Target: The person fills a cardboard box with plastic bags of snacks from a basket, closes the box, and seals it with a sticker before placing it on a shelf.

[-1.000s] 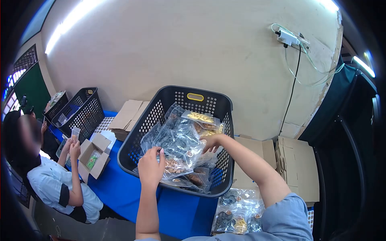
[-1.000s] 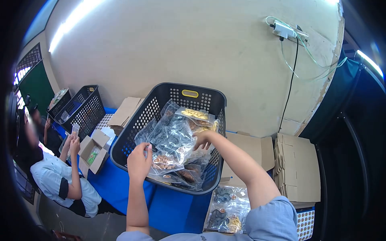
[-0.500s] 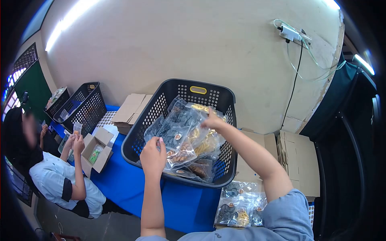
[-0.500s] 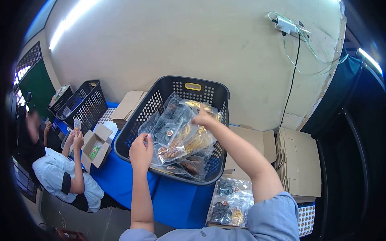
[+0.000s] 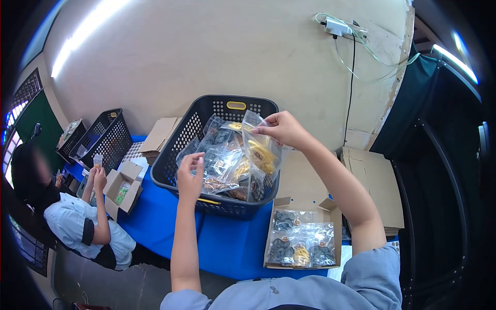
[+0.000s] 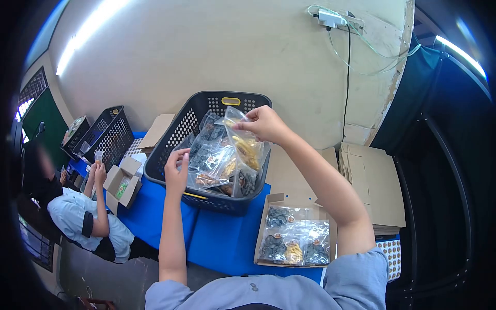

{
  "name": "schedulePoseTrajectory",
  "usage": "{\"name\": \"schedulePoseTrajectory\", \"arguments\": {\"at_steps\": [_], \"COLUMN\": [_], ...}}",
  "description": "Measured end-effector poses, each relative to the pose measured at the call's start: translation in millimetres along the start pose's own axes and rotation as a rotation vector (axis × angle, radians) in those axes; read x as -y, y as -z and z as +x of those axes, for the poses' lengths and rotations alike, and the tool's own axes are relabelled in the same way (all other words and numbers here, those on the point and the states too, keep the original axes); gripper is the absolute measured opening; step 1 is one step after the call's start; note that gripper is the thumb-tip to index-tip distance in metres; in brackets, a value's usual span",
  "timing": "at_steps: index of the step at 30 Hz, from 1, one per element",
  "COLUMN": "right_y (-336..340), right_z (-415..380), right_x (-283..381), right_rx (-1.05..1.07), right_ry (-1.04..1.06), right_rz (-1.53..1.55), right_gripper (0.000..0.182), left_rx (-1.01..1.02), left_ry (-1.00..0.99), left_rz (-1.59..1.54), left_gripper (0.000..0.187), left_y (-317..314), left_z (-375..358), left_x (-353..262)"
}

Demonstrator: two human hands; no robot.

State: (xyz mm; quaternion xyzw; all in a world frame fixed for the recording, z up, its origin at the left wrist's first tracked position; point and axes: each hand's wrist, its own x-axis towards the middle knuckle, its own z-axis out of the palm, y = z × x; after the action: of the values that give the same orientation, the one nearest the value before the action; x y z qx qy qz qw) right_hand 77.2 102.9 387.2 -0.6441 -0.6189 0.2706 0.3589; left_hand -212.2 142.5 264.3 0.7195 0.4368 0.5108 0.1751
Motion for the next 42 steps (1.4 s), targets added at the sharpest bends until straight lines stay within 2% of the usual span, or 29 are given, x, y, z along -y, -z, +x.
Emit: {"name": "schedulePoseTrajectory", "arguments": {"at_steps": [2,3,4,6,8,10,11,12,13,14,15,16,17,18,20,22,23,24,26,29,32,36,37,39,42], "right_y": [6.9,13.2,17.4,26.2,37.9,43.0,43.2,44.0,48.1,45.7,41.3,36.6,33.8,21.6,-10.0,-44.9,-62.2,-76.0,-91.6,-87.5,-91.0,-86.1,-89.0,-91.1,-90.3], "right_z": [-30.4,-51.9,-67.1,-94.0,-123.3,-146.6,-157.4,-167.3,-176.4,-184.7,-193.3,-202.4,-210.6,-217.6,-234.2,-251.6,-258.0,-264.3,-273.8,-280.7,-284.5,-283.2,-282.9,-285.1,-288.4], "right_x": [12.4,25.2,29.0,31.1,41.9,38.7,33.9,28.7,17.1,9.0,0.9,-11.1,-40.6,-58.1,-92.8,-110.5,-115.8,-120.8,-127.5,-121.0,-129.9,-135.8,-133.7,-133.0,-137.1], "right_rx": [0.154,0.205,0.208,0.293,0.293,0.302,0.193,0.082,-0.045,-0.044,-0.386,-0.728,-0.655,-0.571,-0.346,-0.123,-0.096,-0.106,0.043,-0.011,-0.019,-0.023,-0.084,-0.151,-0.150], "right_ry": [0.188,0.202,0.201,0.520,0.549,0.564,0.593,0.628,0.631,0.632,0.611,0.575,0.429,0.334,0.137,0.081,0.035,0.023,-0.022,-0.118,-0.157,-0.186,-0.183,-0.137,-0.226], "right_rz": [0.158,0.149,0.152,0.048,-0.025,-0.097,-0.107,-0.119,-0.190,-0.189,-0.275,-0.359,-0.312,-0.166,0.119,0.282,0.437,0.445,0.740,0.745,0.909,0.887,0.850,0.741,0.831], "right_gripper": [0.033,0.025,0.025,0.014,0.012,0.011,0.009,0.008,0.017,0.017,0.025,0.033,0.045,0.046,0.053,0.059,0.053,0.053,0.042,0.032,0.033,0.034,0.033,0.036,0.039], "left_rx": [-0.050,-0.062,-0.073,-0.064,-0.058,0.594,0.634,0.636,0.644,0.650,0.607,0.609,0.563,0.513,0.532,0.454,0.446,0.463,0.513,0.532,0.538,0.551,0.557,0.571,0.610], "left_ry": [-0.171,-0.241,-0.310,-0.365,-0.420,-0.370,-0.199,-0.192,-0.124,-0.056,0.141,0.143,0.286,0.428,0.442,0.461,0.458,0.464,0.527,0.517,0.519,0.551,0.552,0.463,0.415], "left_rz": [-0.093,-0.130,-0.167,-0.228,-0.299,-0.310,-0.377,-0.378,-0.470,-0.562,-0.851,-0.853,-0.918,-0.981,-0.975,-0.895,-0.873,-0.869,-0.945,-0.948,-0.936,-0.990,-0.990,-0.849,-0.792], "left_gripper": [0.032,0.039,0.047,0.049,0.052,0.051,0.039,0.039,0.037,0.036,0.034,0.034,0.035,0.036,0.036,0.037,0.035,0.035,0.033,0.030,0.030,0.031,0.031,0.030,0.029], "left_y": [-5.3,-7.8,-10.3,-15.3,-14.2,-14.7,-26.0,-32.4,-38.1,-45.3,-58.5,-63.9,-68.1,-70.8,-72.6,-74.2,-74.8,-76.4,-81.6,-84.5,-86.8,-97.6,-98.6,-102.4,-102.4], "left_z": [-26.4,-38.0,-47.6,-55.3,-59.0,-68.0,-82.9,-94.1,-102.9,-113.0,-129.2,-141.4,-152.8,-162.7,-182.8,-200.9,-207.2,-212.4,-219.9,-225.2,-222.6,-221.2,-222.3,-227.3,-229.4], "left_x": [-43.3,-62.3,-80.5,-116.6,-136.8,-146.2,-150.9,-152.7,-153.3,-152.0,-142.7,-134.7,-128.5,-124.4,-119.7,-116.8,-119.1,-119.6,-120.0,-117.6,-117.2,-112.0,-112.5,-114.9,-122.8]}}
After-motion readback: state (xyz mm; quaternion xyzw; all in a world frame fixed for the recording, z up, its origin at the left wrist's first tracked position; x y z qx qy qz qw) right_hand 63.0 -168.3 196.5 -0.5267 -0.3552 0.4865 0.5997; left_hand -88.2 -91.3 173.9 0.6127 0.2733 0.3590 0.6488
